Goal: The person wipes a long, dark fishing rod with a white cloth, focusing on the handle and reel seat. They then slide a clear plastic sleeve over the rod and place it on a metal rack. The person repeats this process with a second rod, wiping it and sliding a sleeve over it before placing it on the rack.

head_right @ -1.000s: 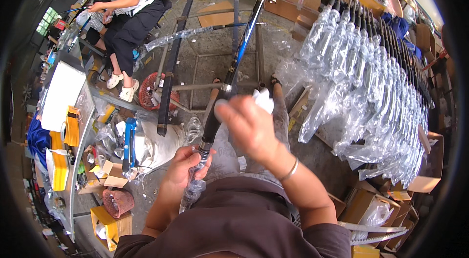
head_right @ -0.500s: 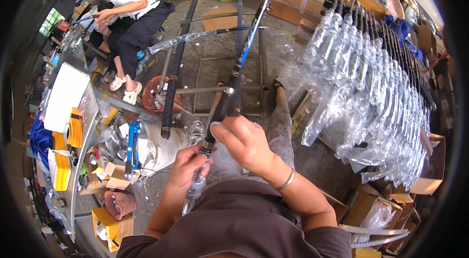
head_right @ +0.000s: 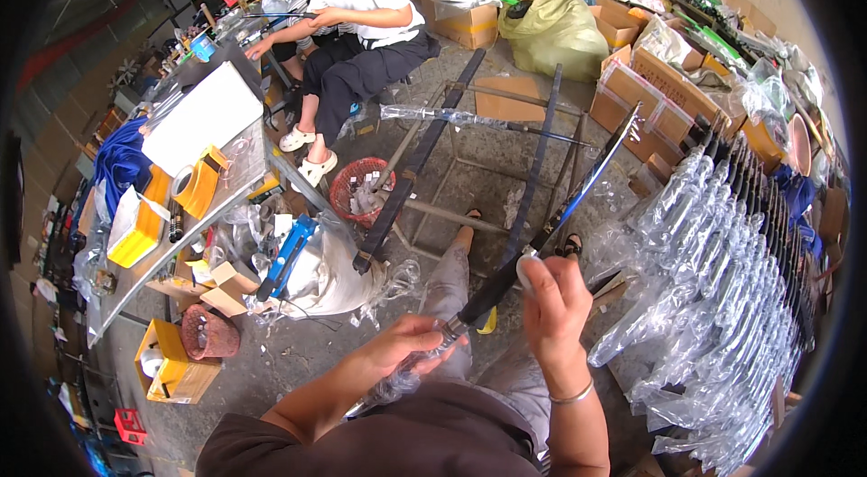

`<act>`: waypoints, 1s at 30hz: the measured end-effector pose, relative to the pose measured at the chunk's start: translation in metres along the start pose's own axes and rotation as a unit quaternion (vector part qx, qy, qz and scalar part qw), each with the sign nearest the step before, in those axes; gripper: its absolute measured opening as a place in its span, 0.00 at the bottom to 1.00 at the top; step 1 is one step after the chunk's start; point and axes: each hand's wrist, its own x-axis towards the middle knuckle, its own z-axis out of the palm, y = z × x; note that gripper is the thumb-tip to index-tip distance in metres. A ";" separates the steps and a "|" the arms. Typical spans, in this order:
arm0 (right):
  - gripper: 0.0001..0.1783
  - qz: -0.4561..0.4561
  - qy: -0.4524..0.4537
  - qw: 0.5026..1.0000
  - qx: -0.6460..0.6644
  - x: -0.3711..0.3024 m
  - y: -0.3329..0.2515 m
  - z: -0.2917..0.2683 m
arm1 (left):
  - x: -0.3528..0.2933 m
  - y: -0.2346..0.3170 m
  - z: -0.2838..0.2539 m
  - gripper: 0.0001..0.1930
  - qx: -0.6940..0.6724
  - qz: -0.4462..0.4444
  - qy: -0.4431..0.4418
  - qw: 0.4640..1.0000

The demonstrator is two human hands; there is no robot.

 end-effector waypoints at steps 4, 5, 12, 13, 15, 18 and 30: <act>0.21 -0.076 -0.050 0.995 0.032 -0.022 -0.020 0.003 | 0.001 -0.006 -0.006 0.24 0.013 0.001 -0.016 1.000; 0.21 -0.100 -0.045 0.994 0.018 -0.019 -0.018 0.003 | -0.002 -0.005 -0.003 0.24 0.010 0.006 -0.007 1.000; 0.21 -0.056 -0.071 0.996 0.021 -0.022 -0.019 -0.002 | -0.006 -0.003 -0.005 0.24 0.022 -0.007 -0.013 1.000; 0.22 -0.077 -0.083 0.993 0.026 -0.020 -0.020 -0.004 | -0.005 -0.002 -0.005 0.24 0.025 -0.003 -0.014 1.000; 0.22 -0.051 -0.048 0.997 0.009 -0.009 -0.010 -0.004 | -0.009 0.002 0.000 0.24 0.023 -0.006 -0.008 1.000; 0.22 -0.055 -0.038 0.998 0.007 -0.008 -0.007 -0.003 | -0.007 0.003 0.001 0.24 0.010 -0.019 -0.010 1.000; 0.22 -0.090 -0.077 0.993 0.019 -0.018 -0.014 -0.005 | -0.011 -0.006 -0.009 0.24 0.002 -0.033 -0.008 0.999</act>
